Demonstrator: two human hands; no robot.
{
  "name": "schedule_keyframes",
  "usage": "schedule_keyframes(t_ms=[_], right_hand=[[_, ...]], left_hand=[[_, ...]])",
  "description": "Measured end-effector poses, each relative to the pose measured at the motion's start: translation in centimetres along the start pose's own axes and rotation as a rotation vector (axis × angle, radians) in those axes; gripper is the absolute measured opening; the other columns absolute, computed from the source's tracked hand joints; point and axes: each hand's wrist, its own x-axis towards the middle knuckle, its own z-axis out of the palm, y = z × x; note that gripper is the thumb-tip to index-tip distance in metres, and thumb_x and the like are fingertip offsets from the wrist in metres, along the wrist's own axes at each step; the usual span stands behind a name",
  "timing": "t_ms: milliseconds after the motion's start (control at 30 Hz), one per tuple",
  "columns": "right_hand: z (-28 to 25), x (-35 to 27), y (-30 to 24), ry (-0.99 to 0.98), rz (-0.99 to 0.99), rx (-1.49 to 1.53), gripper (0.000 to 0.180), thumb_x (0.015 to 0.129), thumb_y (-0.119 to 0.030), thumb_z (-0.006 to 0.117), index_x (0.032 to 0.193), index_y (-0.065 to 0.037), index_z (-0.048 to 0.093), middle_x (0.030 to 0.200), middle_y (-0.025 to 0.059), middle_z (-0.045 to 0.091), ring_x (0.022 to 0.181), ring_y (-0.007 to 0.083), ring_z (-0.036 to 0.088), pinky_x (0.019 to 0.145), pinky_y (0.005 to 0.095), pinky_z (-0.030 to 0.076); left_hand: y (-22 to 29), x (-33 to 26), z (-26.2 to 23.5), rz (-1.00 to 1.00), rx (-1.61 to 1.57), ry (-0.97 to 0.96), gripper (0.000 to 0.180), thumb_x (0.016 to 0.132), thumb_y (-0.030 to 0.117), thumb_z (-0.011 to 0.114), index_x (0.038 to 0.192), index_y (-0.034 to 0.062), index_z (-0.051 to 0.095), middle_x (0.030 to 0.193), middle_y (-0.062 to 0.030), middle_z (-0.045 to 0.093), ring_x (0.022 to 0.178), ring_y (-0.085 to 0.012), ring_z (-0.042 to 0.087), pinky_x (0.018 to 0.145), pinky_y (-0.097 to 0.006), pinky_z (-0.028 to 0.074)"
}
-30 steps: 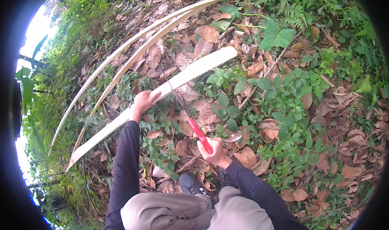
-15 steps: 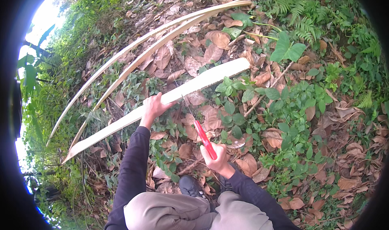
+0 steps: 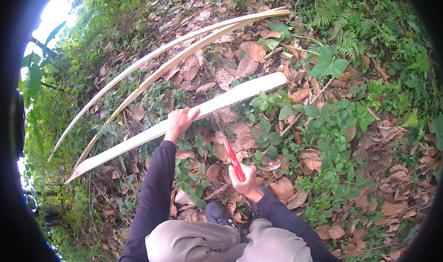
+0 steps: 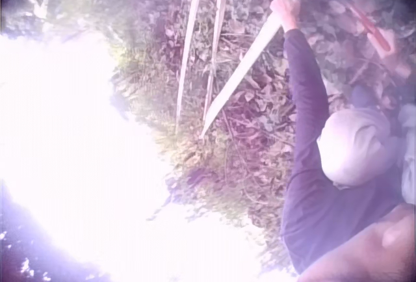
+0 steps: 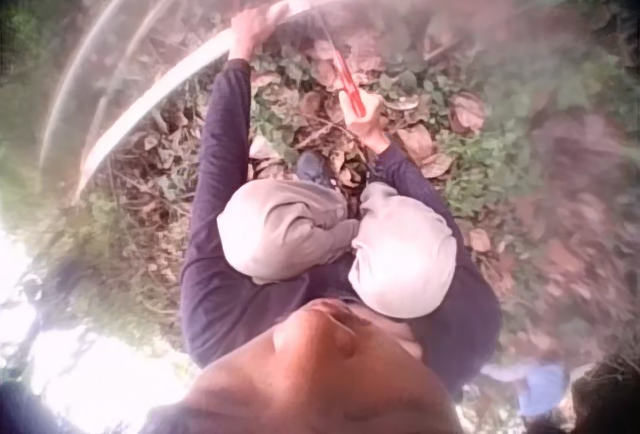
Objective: The person uses a red folding saw to cut a long, thin piece of light-colored wood lying on the forest floor. They hold the wood steady with their left hand while sawing with their right hand, eventually cutting through the piece.
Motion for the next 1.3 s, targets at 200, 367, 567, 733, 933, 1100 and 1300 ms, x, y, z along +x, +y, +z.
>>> schedule_keyframes(t_ms=[200, 367, 567, 733, 933, 1100, 1300], right_hand=[[-0.4, -1.9, -0.2, -0.018, -0.032, -0.042, 0.020, 0.086, -0.007, 0.071, 0.069, -0.003, 0.062, 0.052, 0.0109, 0.053, 0.043, 0.0274, 0.058, 0.046, 0.0370, 0.043], [-0.6, -0.2, 0.5, -0.010, 0.010, -0.039, 0.022, 0.087, -0.009, 0.070, 0.069, -0.003, 0.060, 0.050, 0.0085, 0.049, 0.041, 0.0222, 0.055, 0.045, 0.0356, 0.040], [1.7, 0.2, 2.0, -0.021, -0.013, -0.051, 0.025, 0.087, -0.009, 0.070, 0.066, -0.003, 0.058, 0.052, 0.0116, 0.052, 0.044, 0.0271, 0.058, 0.047, 0.0390, 0.042], [0.6, -0.6, 0.3, -0.019, -0.092, -0.020, 0.025, 0.087, -0.007, 0.069, 0.065, -0.003, 0.057, 0.050, 0.0059, 0.049, 0.043, 0.0149, 0.053, 0.047, 0.0322, 0.040], [5.8, 11.4, 4.3, 0.076, 0.054, 0.154, 0.029, 0.089, -0.011, 0.071, 0.066, -0.003, 0.055, 0.049, 0.0057, 0.049, 0.042, 0.0151, 0.046, 0.047, 0.0350, 0.034], [4.7, 4.5, 3.3, 0.012, -0.067, 0.046, 0.028, 0.086, -0.009, 0.070, 0.065, -0.003, 0.054, 0.049, 0.0060, 0.050, 0.042, 0.0174, 0.052, 0.047, 0.0362, 0.037], [6.1, 7.7, 3.3, 0.050, 0.016, 0.060, 0.023, 0.086, -0.008, 0.069, 0.068, -0.001, 0.058, 0.050, 0.0078, 0.053, 0.043, 0.0164, 0.054, 0.047, 0.0353, 0.038]], left_hand=[[-1.5, -0.2, -0.2, -0.036, -0.008, 0.024, 0.074, 0.093, 0.073, 0.047, 0.078, 0.0056, 0.072, 0.077, -0.0201, 0.071, 0.078, -0.0374, 0.072, 0.072, -0.048, 0.054], [-0.2, -0.5, 0.6, 0.005, 0.006, 0.092, 0.074, 0.091, 0.074, 0.049, 0.070, 0.0066, 0.071, 0.067, -0.0178, 0.069, 0.068, -0.0347, 0.071, 0.065, -0.047, 0.055], [-1.0, -0.8, 0.8, -0.020, -0.022, 0.072, 0.075, 0.091, 0.075, 0.048, 0.070, 0.0063, 0.069, 0.069, -0.0186, 0.069, 0.071, -0.0363, 0.071, 0.068, -0.048, 0.054], [-1.1, -0.8, 0.1, -0.033, -0.040, 0.126, 0.075, 0.090, 0.075, 0.049, 0.070, 0.0057, 0.070, 0.067, -0.0182, 0.069, 0.068, -0.0365, 0.071, 0.065, -0.048, 0.053], [0.0, -1.1, 0.6, -0.017, -0.063, 0.156, 0.073, 0.089, 0.073, 0.054, 0.066, 0.0055, 0.068, 0.063, -0.0185, 0.067, 0.065, -0.0367, 0.070, 0.063, -0.048, 0.052], [-0.5, -0.7, 0.0, -0.039, -0.064, 0.129, 0.074, 0.089, 0.074, 0.052, 0.067, 0.0060, 0.070, 0.064, -0.0181, 0.067, 0.066, -0.0366, 0.070, 0.064, -0.048, 0.053], [-0.4, -0.9, 0.5, -0.029, -0.068, 0.141, 0.072, 0.089, 0.073, 0.053, 0.068, 0.0066, 0.070, 0.065, -0.0178, 0.068, 0.067, -0.0362, 0.070, 0.063, -0.048, 0.053]])
